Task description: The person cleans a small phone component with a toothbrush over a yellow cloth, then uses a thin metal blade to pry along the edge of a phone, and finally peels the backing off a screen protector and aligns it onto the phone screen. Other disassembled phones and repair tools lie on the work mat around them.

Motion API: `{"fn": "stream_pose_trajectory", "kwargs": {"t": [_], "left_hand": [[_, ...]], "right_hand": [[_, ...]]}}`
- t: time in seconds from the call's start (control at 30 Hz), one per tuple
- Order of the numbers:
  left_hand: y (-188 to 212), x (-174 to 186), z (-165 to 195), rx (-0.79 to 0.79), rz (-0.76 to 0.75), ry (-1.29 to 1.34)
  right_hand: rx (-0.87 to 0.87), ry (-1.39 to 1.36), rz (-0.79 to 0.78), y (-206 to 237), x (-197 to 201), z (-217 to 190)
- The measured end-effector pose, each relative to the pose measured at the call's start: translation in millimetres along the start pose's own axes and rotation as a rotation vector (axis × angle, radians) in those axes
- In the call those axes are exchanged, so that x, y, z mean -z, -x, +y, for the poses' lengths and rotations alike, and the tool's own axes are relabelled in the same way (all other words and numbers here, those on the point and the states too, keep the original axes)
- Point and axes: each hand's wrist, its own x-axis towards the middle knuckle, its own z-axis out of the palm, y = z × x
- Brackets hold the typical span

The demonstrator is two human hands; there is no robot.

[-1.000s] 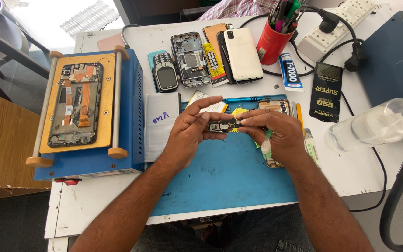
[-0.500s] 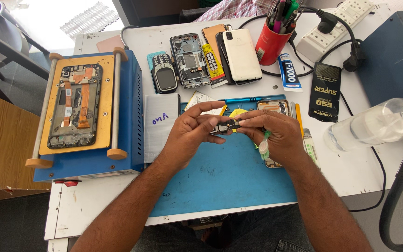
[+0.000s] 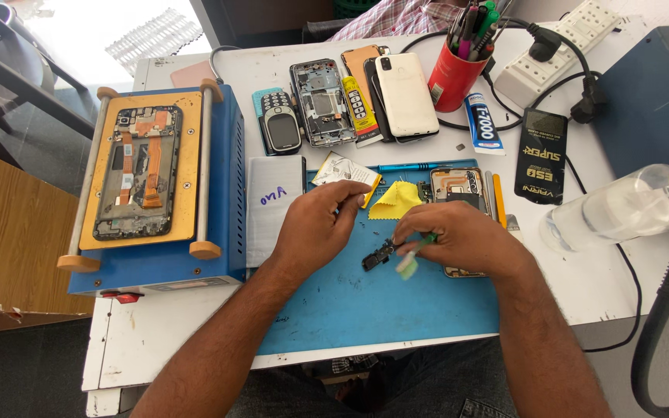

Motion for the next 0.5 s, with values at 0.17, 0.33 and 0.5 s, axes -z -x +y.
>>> {"fn": "stream_pose_trajectory", "kwargs": {"t": [0.17, 0.33, 0.5], "left_hand": [[-2.6, -0.1, -2.2, 0.018, -0.039, -0.058], [-1.6, -2.1, 3.3, 0.048, -0.165, -0.1], [0.8, -4.4, 6.2, -0.08, -0.189, -0.13]], "right_hand": [[0.221, 0.023, 0.21, -0.6, 7.4, -0.7], [-0.267, -0.161, 0.613, 16.4, 22.7, -5.1], [-0.632, -0.072, 0.649, 48.5, 30.9, -6.3]]}}
